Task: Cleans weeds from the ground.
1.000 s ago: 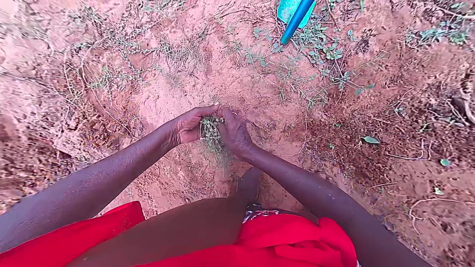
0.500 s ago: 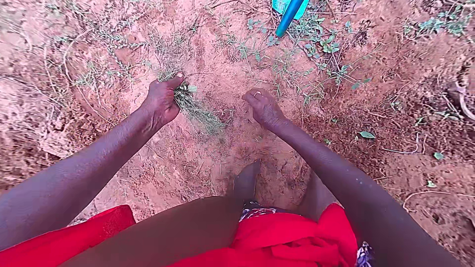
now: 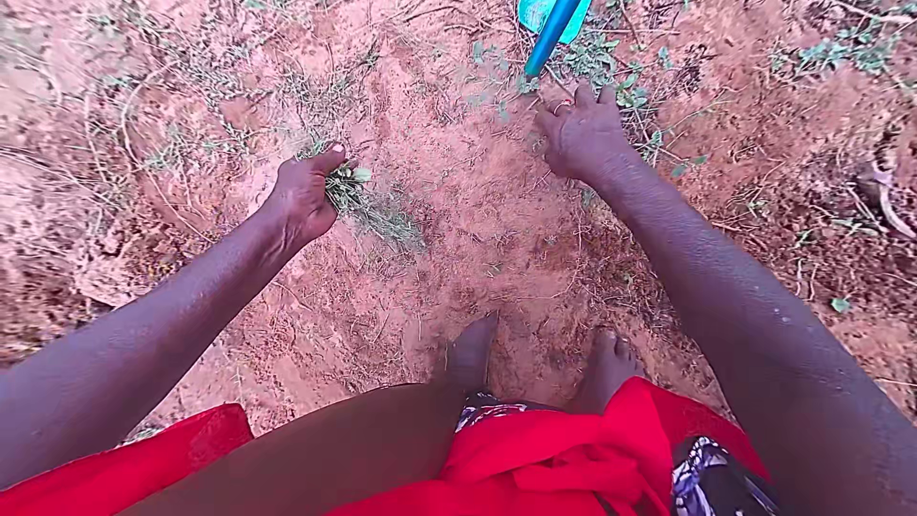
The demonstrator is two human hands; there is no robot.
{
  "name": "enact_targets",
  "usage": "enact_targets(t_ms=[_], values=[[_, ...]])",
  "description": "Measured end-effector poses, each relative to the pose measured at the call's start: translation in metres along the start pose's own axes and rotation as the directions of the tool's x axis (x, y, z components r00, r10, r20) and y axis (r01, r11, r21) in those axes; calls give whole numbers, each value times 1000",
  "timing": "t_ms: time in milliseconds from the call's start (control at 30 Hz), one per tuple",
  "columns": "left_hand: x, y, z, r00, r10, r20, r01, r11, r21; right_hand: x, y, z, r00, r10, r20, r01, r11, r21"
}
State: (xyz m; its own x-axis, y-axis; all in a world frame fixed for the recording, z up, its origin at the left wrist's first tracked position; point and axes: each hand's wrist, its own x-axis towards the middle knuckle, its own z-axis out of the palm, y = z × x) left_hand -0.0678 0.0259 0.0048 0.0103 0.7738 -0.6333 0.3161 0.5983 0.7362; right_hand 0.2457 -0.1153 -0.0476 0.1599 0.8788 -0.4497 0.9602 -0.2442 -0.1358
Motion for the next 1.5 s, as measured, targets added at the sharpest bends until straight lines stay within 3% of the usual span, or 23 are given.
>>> enact_targets(t_ms=[100,200,267,333,400,533,633,933,1167,1300,1400,1500], values=[[-6,-1,7,998,22,65,-25,999,42,1,-15,0,1000,-16,-13,13,988,-152],[-15,-3,13,993,33,109,-43,995,86,-1,-28,19,986,-151,-74,122,945,-303],[-18,-5,18,990,39,134,-54,993,106,0,-23,28,977,-167,-131,139,969,-203],[-22,-5,21,987,27,158,-46,992,120,1,-23,27,994,-82,-72,73,991,-116],[-27,-6,22,985,-4,175,-22,989,148,1,-26,22,998,69,3,-69,997,-17],[-33,-7,20,969,-90,231,37,973,226,-2,-27,8,938,337,77,-345,925,159],[-39,-10,22,965,-132,229,71,964,255,-3,-31,-5,923,346,171,-378,898,224],[-50,-14,27,913,-216,345,108,946,305,-9,-11,17,933,304,191,-357,841,407],[-46,-22,25,918,-234,320,127,938,322,-58,-40,33,912,353,208,-406,846,346],[-49,-25,28,913,-265,310,150,925,350,-105,-65,41,936,119,331,-222,929,295],[-51,-29,28,915,-264,306,142,919,367,-151,-115,56,803,-144,578,-37,956,291],[-48,-30,25,915,-265,305,145,920,364,-166,-147,68,694,-319,646,47,915,401]])
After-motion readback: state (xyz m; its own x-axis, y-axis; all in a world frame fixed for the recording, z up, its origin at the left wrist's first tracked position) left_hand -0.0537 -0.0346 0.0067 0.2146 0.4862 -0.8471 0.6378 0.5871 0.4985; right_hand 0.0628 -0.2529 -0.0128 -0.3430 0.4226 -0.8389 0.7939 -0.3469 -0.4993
